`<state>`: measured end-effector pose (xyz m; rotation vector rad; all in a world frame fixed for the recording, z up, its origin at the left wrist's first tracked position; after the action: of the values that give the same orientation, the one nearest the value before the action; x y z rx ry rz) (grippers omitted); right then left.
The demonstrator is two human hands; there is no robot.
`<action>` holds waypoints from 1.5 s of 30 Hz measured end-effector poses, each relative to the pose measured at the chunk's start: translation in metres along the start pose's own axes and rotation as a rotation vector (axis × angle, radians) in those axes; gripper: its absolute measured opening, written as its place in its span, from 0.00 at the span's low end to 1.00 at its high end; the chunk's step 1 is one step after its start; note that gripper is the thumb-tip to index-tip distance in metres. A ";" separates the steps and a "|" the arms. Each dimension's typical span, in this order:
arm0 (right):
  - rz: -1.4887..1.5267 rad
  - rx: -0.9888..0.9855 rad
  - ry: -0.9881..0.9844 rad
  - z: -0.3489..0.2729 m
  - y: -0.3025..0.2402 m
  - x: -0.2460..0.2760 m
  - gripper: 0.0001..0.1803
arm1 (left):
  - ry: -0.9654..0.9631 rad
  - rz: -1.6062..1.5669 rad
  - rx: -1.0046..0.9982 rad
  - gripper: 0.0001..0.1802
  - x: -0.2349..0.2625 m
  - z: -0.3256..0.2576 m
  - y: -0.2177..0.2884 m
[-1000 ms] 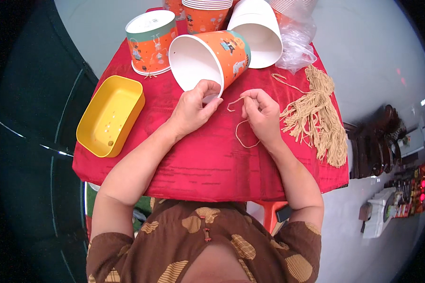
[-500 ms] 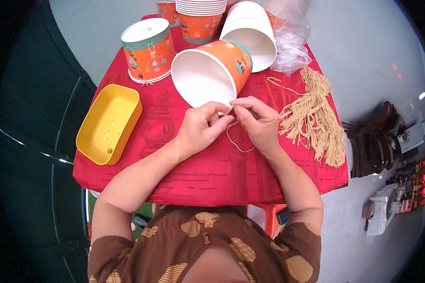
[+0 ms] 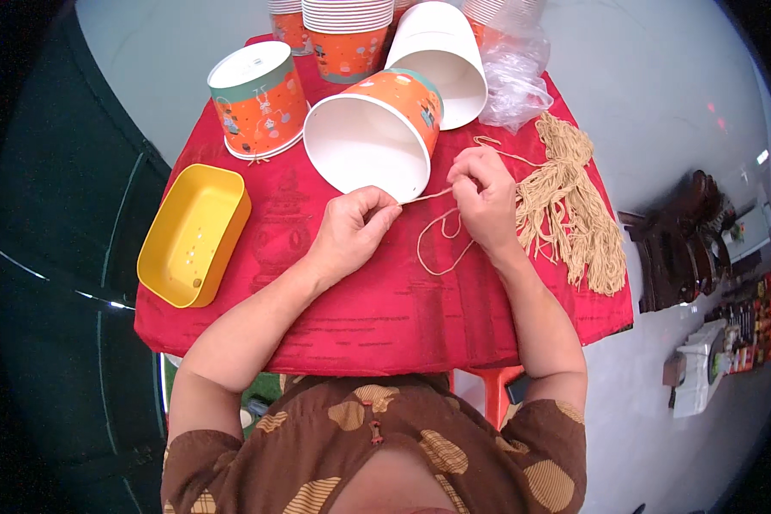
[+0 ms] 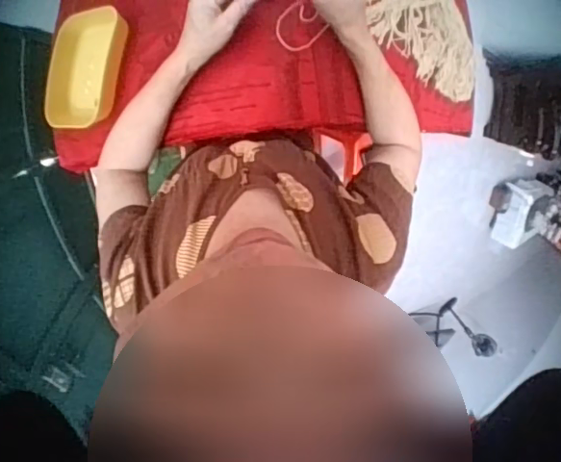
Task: Threading string through a pre-punched paper cup to assemble a craft item.
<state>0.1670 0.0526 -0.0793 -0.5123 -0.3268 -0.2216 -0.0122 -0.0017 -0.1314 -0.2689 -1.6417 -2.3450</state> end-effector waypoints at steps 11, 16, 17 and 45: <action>0.279 -0.381 -0.399 -0.014 -0.017 -0.030 0.09 | -0.001 0.236 -0.227 0.06 0.001 -0.005 0.022; 0.541 -0.714 -0.677 -0.032 0.001 -0.048 0.08 | 0.018 0.229 -0.246 0.07 0.001 -0.004 0.020; 0.521 -0.622 -0.635 -0.030 0.005 -0.047 0.07 | 0.014 0.213 -0.207 0.07 0.001 -0.003 0.016; 0.613 -0.635 -0.498 -0.024 0.005 -0.041 0.03 | 0.025 0.783 -0.425 0.12 -0.012 0.017 0.004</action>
<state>0.1369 0.0500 -0.1161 -1.2728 -0.5679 0.4248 0.0003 0.0144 -0.1258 -0.7930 -0.7739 -2.0022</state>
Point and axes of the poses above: each hand's wrist, its own z-axis towards the middle knuckle, its own x-axis out of the back of the hand, y = z × x, the point moved 7 cm from there along z, towards the middle knuckle, and after that the axes turned 3 degrees about x, right-handed, at the moved point
